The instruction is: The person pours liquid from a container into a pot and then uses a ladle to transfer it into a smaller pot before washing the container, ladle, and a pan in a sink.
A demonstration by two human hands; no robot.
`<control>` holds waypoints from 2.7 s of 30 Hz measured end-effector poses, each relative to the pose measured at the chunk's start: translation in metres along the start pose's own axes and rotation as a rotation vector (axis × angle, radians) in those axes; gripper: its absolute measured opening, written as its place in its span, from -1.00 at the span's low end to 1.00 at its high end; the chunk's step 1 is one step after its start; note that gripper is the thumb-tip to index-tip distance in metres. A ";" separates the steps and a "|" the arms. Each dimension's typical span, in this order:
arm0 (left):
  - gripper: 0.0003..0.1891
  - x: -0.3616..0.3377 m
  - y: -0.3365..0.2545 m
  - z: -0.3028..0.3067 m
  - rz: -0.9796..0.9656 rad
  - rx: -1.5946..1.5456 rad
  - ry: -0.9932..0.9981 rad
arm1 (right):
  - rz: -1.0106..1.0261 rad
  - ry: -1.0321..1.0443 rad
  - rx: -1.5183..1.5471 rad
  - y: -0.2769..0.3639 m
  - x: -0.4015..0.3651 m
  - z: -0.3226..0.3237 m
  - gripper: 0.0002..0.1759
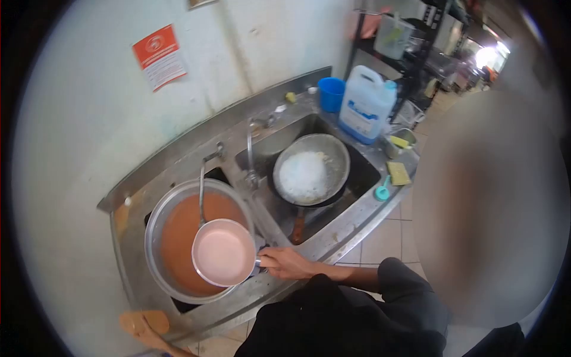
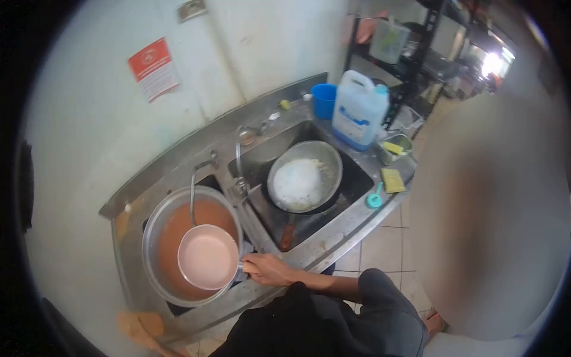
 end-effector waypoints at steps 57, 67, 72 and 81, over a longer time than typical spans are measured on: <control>-0.29 -0.373 -0.490 -0.393 1.229 -1.317 1.354 | -0.539 0.134 1.355 -0.234 -0.037 0.153 -0.56; -0.38 -0.333 -0.487 -0.443 0.600 -1.198 1.006 | -0.467 -0.471 -0.306 -0.275 -0.023 0.323 -0.64; -0.35 -0.302 -0.375 -0.432 0.902 -0.758 0.866 | -0.853 -0.557 -1.167 -0.367 -0.081 0.437 -0.46; -0.45 -0.309 -0.403 -0.429 0.705 -0.963 0.758 | -0.455 -0.199 -1.053 -0.418 -0.060 0.453 -0.73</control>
Point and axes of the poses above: each hand's wrist, its own x-axis towards the middle knuckle, its own z-axis out of the back of the hand, y = z × x, the point moved 10 cm from there along x, towards the middle knuckle, and after that the axes turned 14 degrees about -x, right-handed, at the moved point
